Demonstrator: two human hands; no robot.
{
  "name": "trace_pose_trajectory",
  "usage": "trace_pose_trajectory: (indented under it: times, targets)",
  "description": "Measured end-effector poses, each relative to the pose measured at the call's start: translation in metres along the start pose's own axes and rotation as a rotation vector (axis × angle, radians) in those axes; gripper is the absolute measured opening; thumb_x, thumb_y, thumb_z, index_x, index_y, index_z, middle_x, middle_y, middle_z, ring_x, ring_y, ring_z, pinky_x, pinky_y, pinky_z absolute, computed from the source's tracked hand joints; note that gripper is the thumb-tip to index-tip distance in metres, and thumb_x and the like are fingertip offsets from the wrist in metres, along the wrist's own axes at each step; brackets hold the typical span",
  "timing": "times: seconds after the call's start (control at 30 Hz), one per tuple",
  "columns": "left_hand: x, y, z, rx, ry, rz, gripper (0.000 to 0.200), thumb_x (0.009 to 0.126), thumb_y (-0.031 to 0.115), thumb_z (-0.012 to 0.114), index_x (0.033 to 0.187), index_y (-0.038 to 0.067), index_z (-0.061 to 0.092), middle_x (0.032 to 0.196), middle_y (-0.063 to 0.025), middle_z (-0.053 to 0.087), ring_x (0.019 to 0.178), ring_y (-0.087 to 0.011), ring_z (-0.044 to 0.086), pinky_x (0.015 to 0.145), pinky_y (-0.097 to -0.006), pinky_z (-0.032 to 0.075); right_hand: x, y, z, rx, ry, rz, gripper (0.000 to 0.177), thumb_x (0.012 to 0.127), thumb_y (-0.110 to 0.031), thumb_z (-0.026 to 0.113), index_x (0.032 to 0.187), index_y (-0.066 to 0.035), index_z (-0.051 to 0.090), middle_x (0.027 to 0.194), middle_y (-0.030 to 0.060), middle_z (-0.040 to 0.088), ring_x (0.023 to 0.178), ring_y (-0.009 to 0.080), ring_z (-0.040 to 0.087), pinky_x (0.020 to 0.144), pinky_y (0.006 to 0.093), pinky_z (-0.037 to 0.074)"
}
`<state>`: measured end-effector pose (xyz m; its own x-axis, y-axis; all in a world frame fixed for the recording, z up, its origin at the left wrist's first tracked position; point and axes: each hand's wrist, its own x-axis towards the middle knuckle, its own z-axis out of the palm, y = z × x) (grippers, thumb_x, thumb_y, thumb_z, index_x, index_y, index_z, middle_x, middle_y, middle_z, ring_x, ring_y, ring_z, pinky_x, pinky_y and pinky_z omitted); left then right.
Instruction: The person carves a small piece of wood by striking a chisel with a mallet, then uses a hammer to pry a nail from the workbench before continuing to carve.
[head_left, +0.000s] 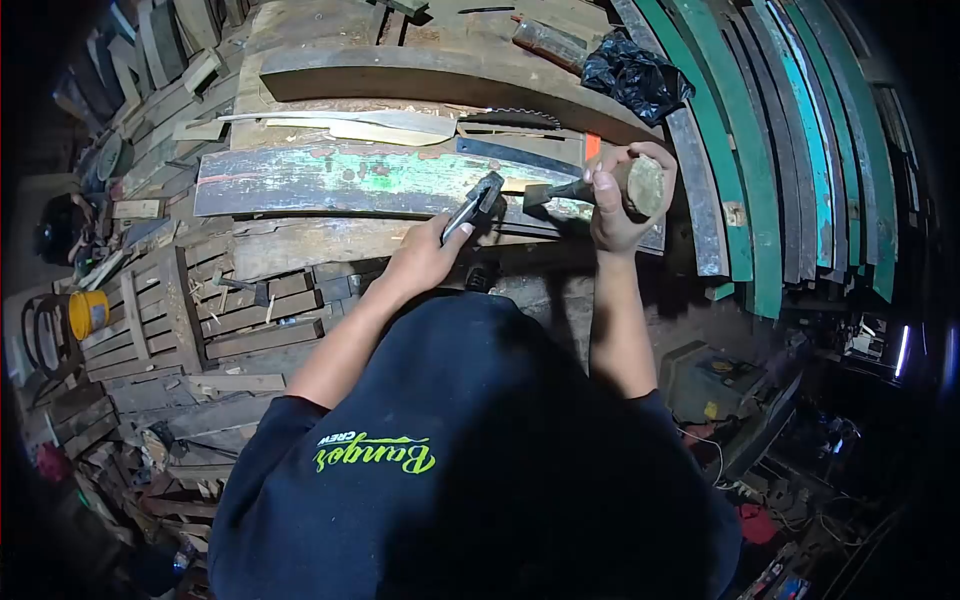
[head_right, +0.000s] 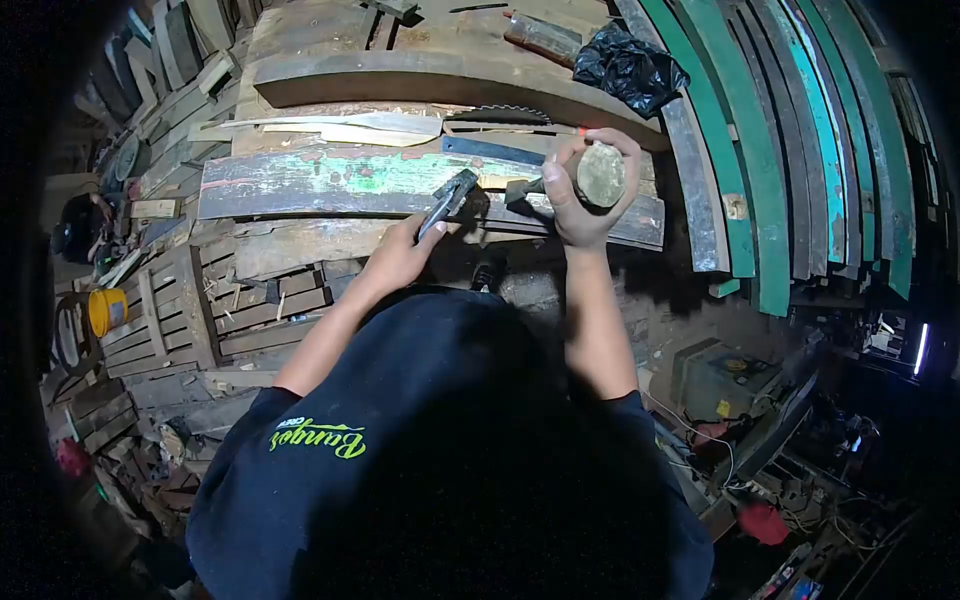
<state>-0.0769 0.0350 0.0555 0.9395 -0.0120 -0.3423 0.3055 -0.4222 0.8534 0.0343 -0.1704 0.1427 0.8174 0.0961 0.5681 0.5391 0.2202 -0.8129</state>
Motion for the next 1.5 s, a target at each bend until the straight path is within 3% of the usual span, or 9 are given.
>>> trace_pose_trajectory:
  times: [0.1,0.17,0.3,0.43,0.47,1.03,1.07,1.17,1.5]
  targets:
    - [-0.001,0.003,-0.003,0.013,0.000,-0.002,0.046,0.099,0.041,0.052,0.111,-0.002,0.064,0.096,-0.0304,0.066,0.098,-0.0464,0.063,0.087,-0.0488,0.048,-0.001,0.004,-0.004,-0.091,-0.004,-0.074,0.044,0.076,-0.001,0.072,0.112,-0.002,0.046,0.084,0.0088,0.059,0.069,0.0141,0.059,0.068,0.0278,0.051]
    - [-0.001,0.001,-0.003,0.028,-0.013,-0.028,0.046,0.099,0.041,0.052,0.111,-0.002,0.063,0.096,-0.0306,0.066,0.098,-0.0466,0.063,0.086,-0.0490,0.048,0.000,-0.006,0.010,-0.111,-0.039,-0.108,0.042,0.080,-0.007,0.070,0.112,-0.003,0.044,0.075,0.0096,0.056,0.065,0.0176,0.055,0.062,0.0330,0.051]
    - [0.002,-0.005,-0.001,0.033,-0.016,-0.008,0.046,0.099,0.041,0.052,0.110,-0.002,0.063,0.096,-0.0312,0.066,0.097,-0.0475,0.063,0.086,-0.0498,0.048,0.001,0.007,0.010,-0.024,-0.019,-0.148,0.042,0.079,-0.003,0.070,0.113,-0.002,0.046,0.082,0.0090,0.059,0.069,0.0142,0.059,0.064,0.0274,0.051]
    - [0.002,-0.004,0.000,0.040,-0.026,-0.012,0.045,0.099,0.040,0.053,0.109,-0.003,0.063,0.095,-0.0314,0.065,0.096,-0.0483,0.062,0.085,-0.0500,0.048,-0.004,0.008,0.016,-0.004,0.003,-0.118,0.041,0.078,-0.004,0.071,0.111,-0.002,0.047,0.079,0.0086,0.059,0.068,0.0140,0.059,0.063,0.0275,0.051]
    - [0.002,-0.004,0.000,0.038,-0.025,-0.014,0.045,0.099,0.040,0.053,0.109,-0.003,0.063,0.095,-0.0314,0.065,0.096,-0.0483,0.062,0.085,-0.0500,0.048,-0.004,0.005,0.013,-0.071,-0.060,-0.123,0.040,0.081,-0.004,0.068,0.114,-0.003,0.044,0.075,0.0108,0.056,0.065,0.0183,0.055,0.061,0.0343,0.050]
    - [-0.002,0.004,-0.002,0.018,-0.013,0.005,0.044,0.099,0.038,0.053,0.111,-0.003,0.063,0.097,-0.0316,0.066,0.099,-0.0480,0.062,0.087,-0.0487,0.049,-0.002,0.003,0.013,-0.102,-0.061,-0.101,0.040,0.079,-0.006,0.068,0.112,-0.004,0.045,0.074,0.0094,0.056,0.064,0.0179,0.055,0.061,0.0342,0.051]
    - [-0.002,0.003,-0.001,0.019,-0.016,0.006,0.044,0.099,0.038,0.053,0.111,-0.003,0.063,0.097,-0.0316,0.066,0.099,-0.0480,0.062,0.087,-0.0487,0.049,-0.002,0.009,0.010,-0.023,-0.052,-0.130,0.040,0.078,-0.001,0.069,0.110,0.000,0.047,0.078,0.0095,0.059,0.066,0.0148,0.059,0.062,0.0287,0.052]
    - [-0.001,0.001,-0.001,0.008,-0.015,0.011,0.043,0.099,0.039,0.053,0.109,-0.003,0.063,0.096,-0.0316,0.066,0.098,-0.0482,0.062,0.086,-0.0491,0.049,-0.003,0.009,0.005,-0.062,-0.011,-0.181,0.037,0.079,-0.001,0.067,0.110,0.000,0.047,0.077,0.0096,0.059,0.066,0.0152,0.059,0.062,0.0293,0.052]
    - [-0.008,0.005,-0.003,0.041,-0.053,-0.015,0.039,0.098,0.037,0.055,0.099,-0.002,0.061,0.079,-0.0283,0.063,0.082,-0.0466,0.063,0.074,-0.0491,0.047,-0.041,-0.003,0.009,-0.054,-0.024,-0.224,0.040,0.084,-0.009,0.069,0.112,-0.003,0.041,0.076,0.0101,0.058,0.065,0.0187,0.058,0.060,0.0340,0.051]
